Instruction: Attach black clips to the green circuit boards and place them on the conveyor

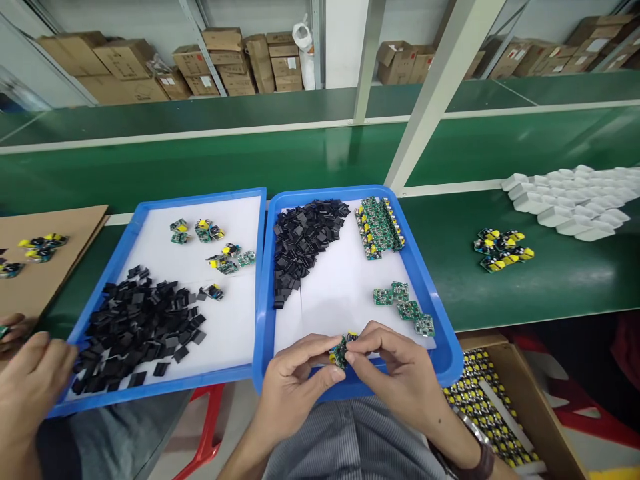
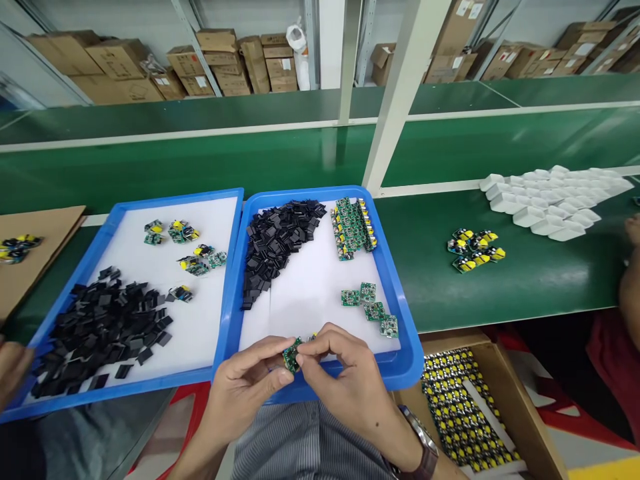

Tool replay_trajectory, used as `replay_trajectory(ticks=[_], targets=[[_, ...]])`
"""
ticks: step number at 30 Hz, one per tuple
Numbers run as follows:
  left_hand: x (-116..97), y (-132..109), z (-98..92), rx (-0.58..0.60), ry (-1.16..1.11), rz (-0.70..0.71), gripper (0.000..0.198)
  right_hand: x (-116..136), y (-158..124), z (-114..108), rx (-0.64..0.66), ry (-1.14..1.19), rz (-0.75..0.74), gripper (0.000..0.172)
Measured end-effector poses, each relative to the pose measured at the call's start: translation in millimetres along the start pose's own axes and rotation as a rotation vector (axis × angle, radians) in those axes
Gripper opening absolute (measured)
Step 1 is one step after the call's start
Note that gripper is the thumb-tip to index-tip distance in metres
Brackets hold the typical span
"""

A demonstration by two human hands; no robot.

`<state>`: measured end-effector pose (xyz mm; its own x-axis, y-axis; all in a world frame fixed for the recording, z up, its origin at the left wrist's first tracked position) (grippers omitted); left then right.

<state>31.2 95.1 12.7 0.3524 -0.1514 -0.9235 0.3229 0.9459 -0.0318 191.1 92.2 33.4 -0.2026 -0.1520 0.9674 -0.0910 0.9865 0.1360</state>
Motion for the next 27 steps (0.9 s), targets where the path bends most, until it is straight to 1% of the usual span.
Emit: replay_trajectory(ticks=[4,9,12,15,17,22,24,27], targets=[[-1.8,1.2,-0.1,0.002,0.027,0.02,0.043,-0.8,0.1,0.9,-0.005,-0.001,-0.009,0.008],[2.4,1.1,-0.1,0.006,0.022,-0.004,0.043,5.3,-2.3,0.9,0.062,-0.03,-0.082,0.015],[2.1,0.7,-0.6,0.004,0.066,0.008,0.044,3.3,-1.1,1.4,0.08,-0.056,-0.065,0.013],[-2.6,0.5,-0.9,0.011,0.145,0.055,0.044,-1.1,0.9,1.0,0.051,-0.045,-0.015,0.009],[-4.2,0.5,-0.4,0.023,0.159,0.064,0.043,-1.7,1.1,0.9,0.047,-0.028,-0.002,0.009],[-0.4,2.9,0.3,0.005,0.132,0.009,0.04,6.5,-0.6,1.4,0.148,-0.08,-0.105,0.009],[-0.3,4.3,1.3,0.0,0.167,0.01,0.041,2.6,1.2,-0.3,0.149,-0.079,-0.075,0.008],[-3.1,4.2,3.0,0.019,0.242,0.036,0.041,-12.3,4.8,-0.5,0.116,0.004,0.075,0.006]])
Point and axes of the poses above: each hand's wrist, its own y-axis towards the middle knuckle, its own z-axis out of the palm, x = y × z, the point moved 8 cm from there along y, towards the middle knuckle, and after that the axes turned 9 degrees about -y, right-handed, at the moved point
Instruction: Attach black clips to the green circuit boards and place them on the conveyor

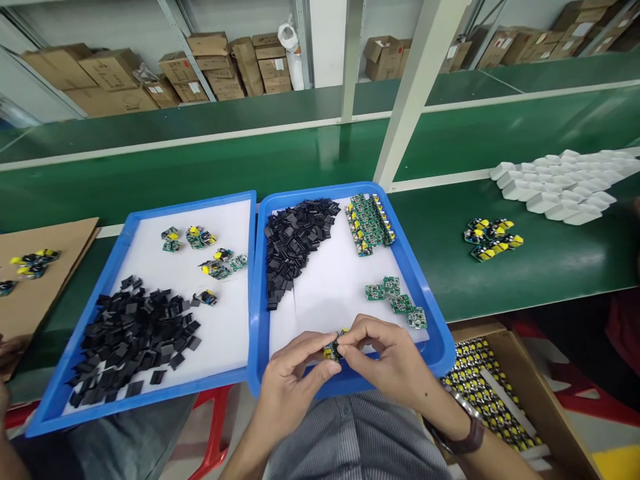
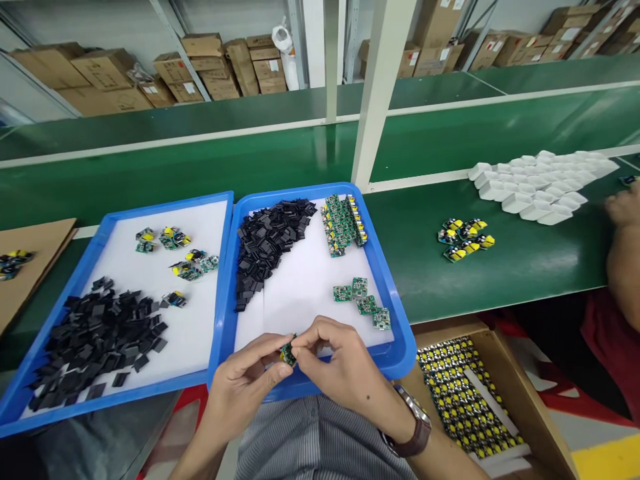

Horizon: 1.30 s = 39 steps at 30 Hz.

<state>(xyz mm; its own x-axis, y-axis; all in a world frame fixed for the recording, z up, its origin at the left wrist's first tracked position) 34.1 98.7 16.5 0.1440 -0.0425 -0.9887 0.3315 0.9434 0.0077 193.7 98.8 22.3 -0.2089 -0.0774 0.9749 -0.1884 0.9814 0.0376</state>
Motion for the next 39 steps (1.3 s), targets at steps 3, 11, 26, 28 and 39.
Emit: replay_trajectory(ticks=[3,11,26,28,39], targets=[[-0.7,-3.1,-0.4,0.021,0.047,0.002,0.044,-8.2,2.6,5.5,0.009,0.113,0.092,0.005],[5.2,-9.4,-1.3,-0.033,0.1,-0.025,0.05,-4.6,1.8,8.6,-0.002,0.245,0.117,0.006],[-19.0,-11.5,12.0,0.01,0.396,0.318,0.06,-11.2,0.3,7.5,0.094,0.136,0.142,0.008],[-21.2,-13.1,14.0,0.005,0.449,0.353,0.059,-9.6,-1.4,8.2,0.092,0.106,0.126,0.009],[-19.3,-16.7,10.7,-0.055,0.526,0.359,0.059,-7.7,-8.6,11.8,-0.061,0.264,0.045,0.013]])
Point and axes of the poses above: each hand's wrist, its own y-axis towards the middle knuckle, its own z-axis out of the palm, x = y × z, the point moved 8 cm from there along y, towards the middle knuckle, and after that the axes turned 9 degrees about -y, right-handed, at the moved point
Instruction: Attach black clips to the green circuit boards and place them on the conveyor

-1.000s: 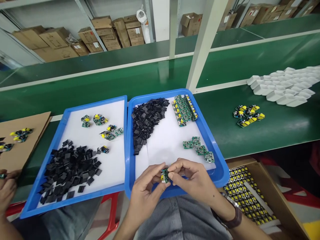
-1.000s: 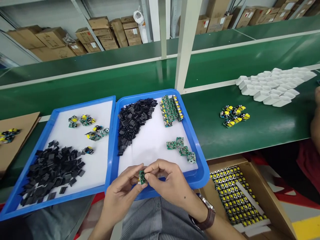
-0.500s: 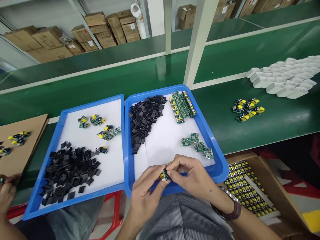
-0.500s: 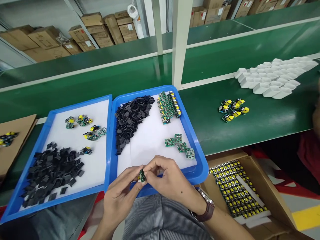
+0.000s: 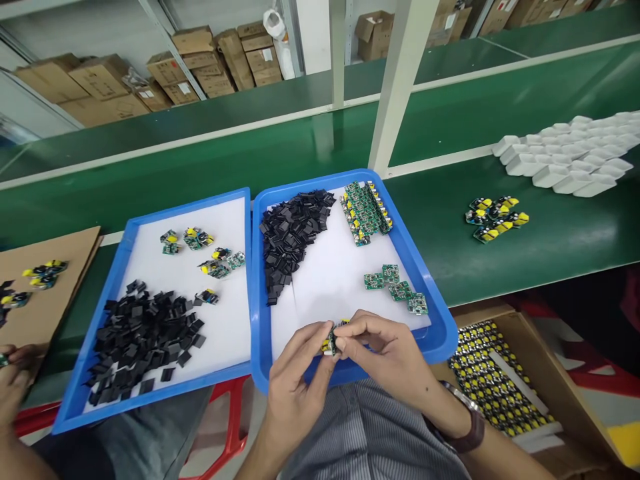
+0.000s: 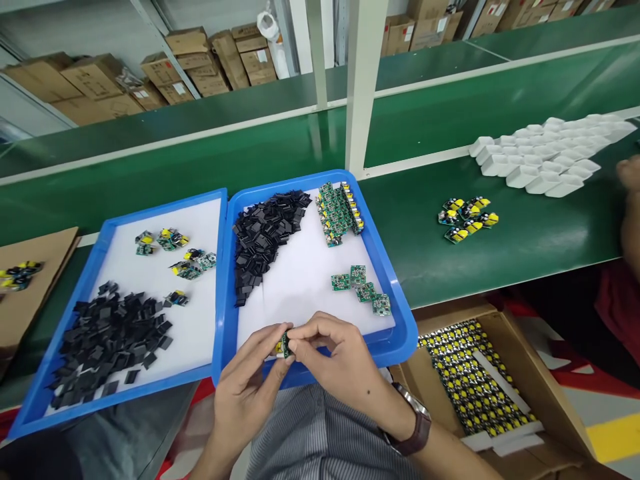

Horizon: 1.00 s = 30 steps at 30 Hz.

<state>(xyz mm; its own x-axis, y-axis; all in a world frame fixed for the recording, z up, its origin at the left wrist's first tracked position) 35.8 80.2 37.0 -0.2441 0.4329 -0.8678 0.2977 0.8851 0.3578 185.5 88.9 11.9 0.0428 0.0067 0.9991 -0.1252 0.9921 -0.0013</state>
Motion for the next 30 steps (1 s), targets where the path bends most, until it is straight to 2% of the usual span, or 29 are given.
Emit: replay_trajectory(ticks=[4,8,17,24,27,30], targets=[[0.1,-0.4,2.0,0.038,0.02,-0.005,0.059,-1.4,0.2,-6.8,0.013,-0.033,0.039,0.014],[-3.5,2.8,3.4,0.047,-0.023,0.006,0.057,2.8,-0.3,-8.6,-0.068,-0.074,-0.006,0.011],[-6.5,-2.9,-2.3,-0.094,-0.024,0.038,0.058,16.4,-10.4,-0.5,-0.271,-0.171,-0.161,0.016],[-9.5,-6.1,-3.2,-0.152,-0.055,0.095,0.061,9.7,-8.4,2.4,-0.212,-0.073,-0.107,0.014],[-10.6,-7.2,-4.6,-0.176,-0.04,0.101,0.06,16.5,-9.9,-0.4,-0.245,-0.15,-0.157,0.017],[-6.9,-7.0,-5.3,-0.162,-0.079,0.043,0.06,24.0,-11.2,-0.2,-0.235,-0.2,-0.228,0.022]])
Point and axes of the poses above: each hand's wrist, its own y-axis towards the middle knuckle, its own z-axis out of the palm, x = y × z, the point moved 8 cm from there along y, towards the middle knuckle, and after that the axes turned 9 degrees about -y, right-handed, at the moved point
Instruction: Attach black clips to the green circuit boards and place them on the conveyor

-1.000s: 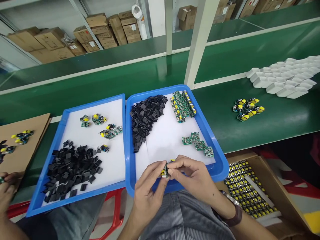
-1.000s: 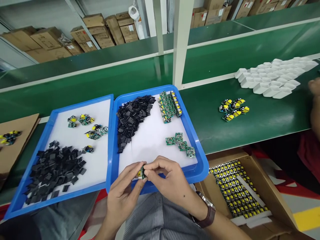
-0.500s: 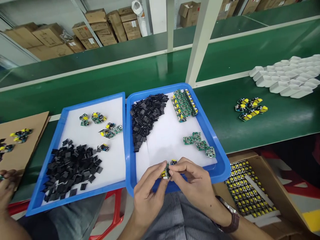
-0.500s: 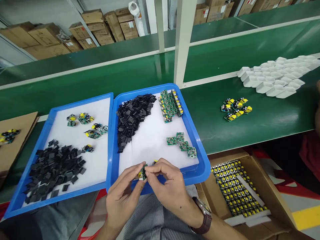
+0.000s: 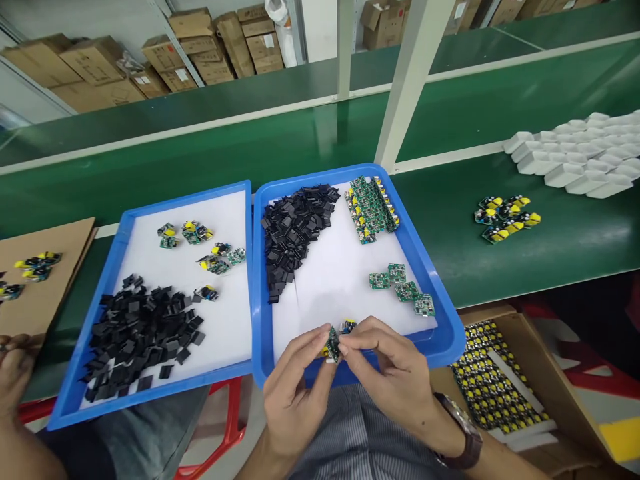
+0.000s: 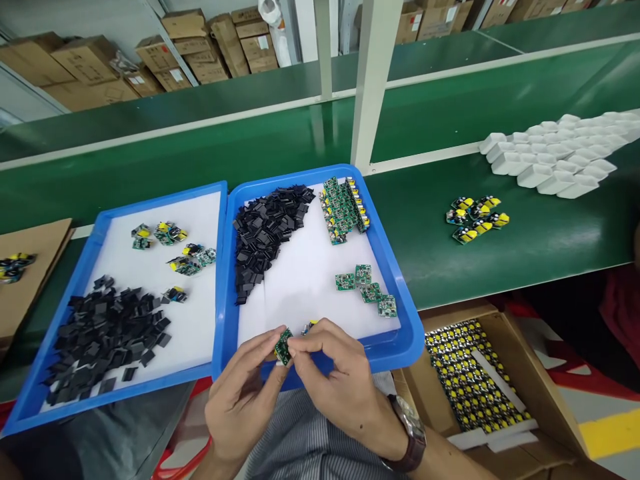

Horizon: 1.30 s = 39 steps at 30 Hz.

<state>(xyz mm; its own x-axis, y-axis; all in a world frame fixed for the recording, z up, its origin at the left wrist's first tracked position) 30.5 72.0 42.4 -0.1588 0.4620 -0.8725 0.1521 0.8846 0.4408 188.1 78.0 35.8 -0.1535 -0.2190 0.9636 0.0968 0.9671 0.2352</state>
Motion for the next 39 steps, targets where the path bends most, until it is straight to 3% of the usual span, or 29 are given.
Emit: replay_trajectory(ticks=[7,12,21,27,35,39], targets=[[10.8,-0.2,-1.2,0.037,-0.076,-0.138,0.058,-1.7,-0.7,0.6,0.06,0.047,0.002,0.025],[8.3,2.3,0.4,0.064,-0.078,-0.133,0.057,5.0,-2.7,0.9,0.06,-0.02,-0.09,0.036],[1.9,6.0,2.9,0.101,0.018,-0.066,0.053,9.0,-1.0,-0.2,0.204,-0.132,-0.093,0.03],[-3.0,6.6,4.4,0.105,0.064,0.01,0.051,-2.8,6.1,0.3,0.254,-0.123,0.036,0.017],[-6.3,4.8,8.0,0.141,0.109,0.067,0.055,-8.9,10.6,2.0,0.334,-0.092,0.098,0.013],[-3.3,5.5,10.3,0.159,0.052,-0.003,0.054,-17.6,9.3,-1.0,0.365,0.012,0.208,0.01]])
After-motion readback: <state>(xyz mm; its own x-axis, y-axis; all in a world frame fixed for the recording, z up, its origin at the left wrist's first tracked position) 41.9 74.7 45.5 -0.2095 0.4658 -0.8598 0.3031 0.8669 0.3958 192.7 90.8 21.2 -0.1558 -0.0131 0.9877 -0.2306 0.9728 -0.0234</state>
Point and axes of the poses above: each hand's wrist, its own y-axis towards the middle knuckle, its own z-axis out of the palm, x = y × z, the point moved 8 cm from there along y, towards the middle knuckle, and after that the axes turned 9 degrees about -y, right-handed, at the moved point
